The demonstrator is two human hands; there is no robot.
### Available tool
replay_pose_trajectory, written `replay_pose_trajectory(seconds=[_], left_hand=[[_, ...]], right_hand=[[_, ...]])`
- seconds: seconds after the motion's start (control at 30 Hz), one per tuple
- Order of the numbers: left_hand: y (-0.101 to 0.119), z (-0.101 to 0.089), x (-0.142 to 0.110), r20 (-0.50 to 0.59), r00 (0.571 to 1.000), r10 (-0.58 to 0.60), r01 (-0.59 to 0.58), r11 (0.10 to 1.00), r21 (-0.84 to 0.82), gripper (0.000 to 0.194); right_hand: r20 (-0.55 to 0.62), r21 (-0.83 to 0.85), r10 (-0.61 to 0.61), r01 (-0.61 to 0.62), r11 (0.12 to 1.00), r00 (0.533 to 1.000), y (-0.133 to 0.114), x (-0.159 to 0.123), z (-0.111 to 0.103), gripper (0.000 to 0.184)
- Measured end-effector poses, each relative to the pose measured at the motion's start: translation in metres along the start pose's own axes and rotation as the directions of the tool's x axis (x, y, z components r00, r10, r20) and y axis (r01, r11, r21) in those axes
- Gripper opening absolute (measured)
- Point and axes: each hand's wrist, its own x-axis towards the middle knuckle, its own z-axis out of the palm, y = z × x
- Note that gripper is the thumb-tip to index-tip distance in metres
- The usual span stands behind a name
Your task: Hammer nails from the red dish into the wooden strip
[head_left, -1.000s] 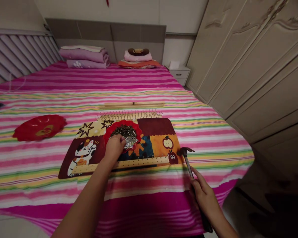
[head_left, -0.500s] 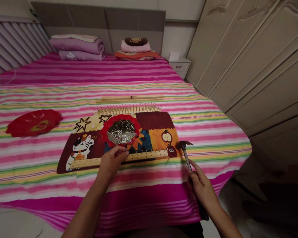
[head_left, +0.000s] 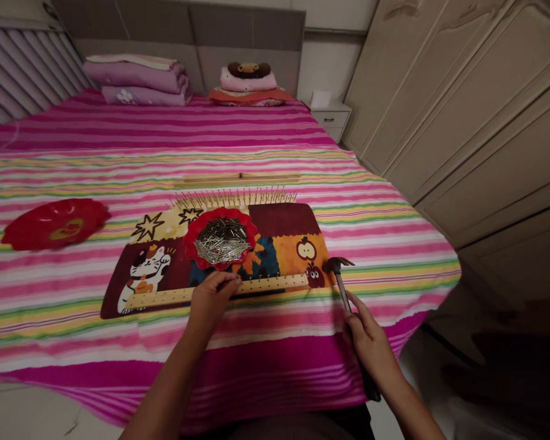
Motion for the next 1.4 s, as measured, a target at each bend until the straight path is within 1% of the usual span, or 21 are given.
replay_pose_trajectory(seconds=[0.2,0.37,0.47,0.53,0.6,0.63,0.7,0.77,0.8,0.87,0.93,1.03,1.13,1.2,1.27,1.33,1.4], left_hand=[[-0.003,0.002,0.000,-0.030,0.998,0.050,-0.050,0.999,0.014,0.021],[-0.006,0.002,-0.001,-0.028,0.989,0.143,-0.140,0.988,0.071,0.018],[-0.007,0.003,-0.003,-0.023,0.977,0.211,-0.207,0.972,0.113,0.017],[-0.008,0.003,-0.004,-0.019,0.968,0.249,-0.245,0.961,0.127,0.017],[-0.009,0.005,-0.005,-0.020,0.961,0.277,-0.272,0.953,0.136,0.017],[-0.010,0.006,-0.006,-0.018,0.958,0.287,-0.282,0.949,0.140,0.017],[-0.012,0.007,-0.006,-0.012,0.953,0.302,-0.298,0.944,0.143,0.017],[-0.013,0.008,-0.005,-0.008,0.950,0.313,-0.309,0.941,0.141,0.018],[-0.014,0.009,-0.005,-0.011,0.948,0.319,-0.314,0.939,0.141,0.018],[-0.015,0.009,-0.005,-0.014,0.943,0.331,-0.326,0.935,0.142,0.017],[-0.016,0.008,-0.006,-0.012,0.941,0.338,-0.332,0.931,0.153,0.016],[-0.017,0.008,-0.006,-0.004,0.943,0.334,-0.328,0.928,0.179,0.016],[-0.018,0.008,-0.006,-0.002,0.947,0.321,-0.315,0.929,0.196,0.016],[-0.018,0.008,-0.005,-0.001,0.949,0.316,-0.310,0.931,0.194,0.015],[-0.018,0.009,-0.004,-0.004,0.946,0.323,-0.317,0.931,0.178,0.015],[-0.018,0.010,-0.004,-0.008,0.943,0.332,-0.327,0.932,0.159,0.016],[-0.017,0.010,-0.005,-0.010,0.944,0.330,-0.325,0.933,0.152,0.017]], right_hand=[[0.001,-0.017,0.002,-0.002,1.000,1.000,-0.001,-0.001,0.001,0.062],[-0.036,-0.008,0.013,-0.013,1.000,0.999,-0.006,-0.001,0.002,0.063],[-0.045,0.008,-0.001,0.001,1.000,0.999,-0.016,-0.009,-0.001,0.061],[-0.001,0.041,-0.018,0.018,0.999,1.000,-0.030,-0.018,-0.003,0.059],[0.096,0.109,-0.015,0.004,0.994,0.995,-0.049,-0.030,-0.003,0.058],[0.166,0.145,-0.006,-0.019,0.989,0.986,-0.059,-0.035,0.000,0.059],[0.312,0.179,-0.015,-0.043,0.983,0.950,-0.077,-0.044,0.008,0.060],[0.438,0.181,-0.052,-0.032,0.983,0.898,-0.089,-0.049,0.020,0.055],[0.487,0.177,-0.082,-0.007,0.984,0.870,-0.092,-0.049,0.027,0.052],[0.553,0.159,-0.152,0.075,0.984,0.819,-0.094,-0.048,0.039,0.046],[0.586,0.136,-0.217,0.169,0.976,0.781,-0.093,-0.046,0.047,0.042],[0.595,0.116,-0.262,0.241,0.963,0.760,-0.093,-0.044,0.053,0.042],[0.596,0.100,-0.273,0.267,0.958,0.756,-0.095,-0.042,0.053,0.042],[0.604,0.087,-0.249,0.248,0.965,0.757,-0.094,-0.042,0.052,0.041],[0.591,0.104,-0.230,0.210,0.972,0.773,-0.091,-0.043,0.050,0.041],[0.526,0.146,-0.217,0.164,0.976,0.823,-0.087,-0.043,0.046,0.045],[0.403,0.177,-0.183,0.119,0.977,0.897,-0.082,-0.041,0.038,0.051]])
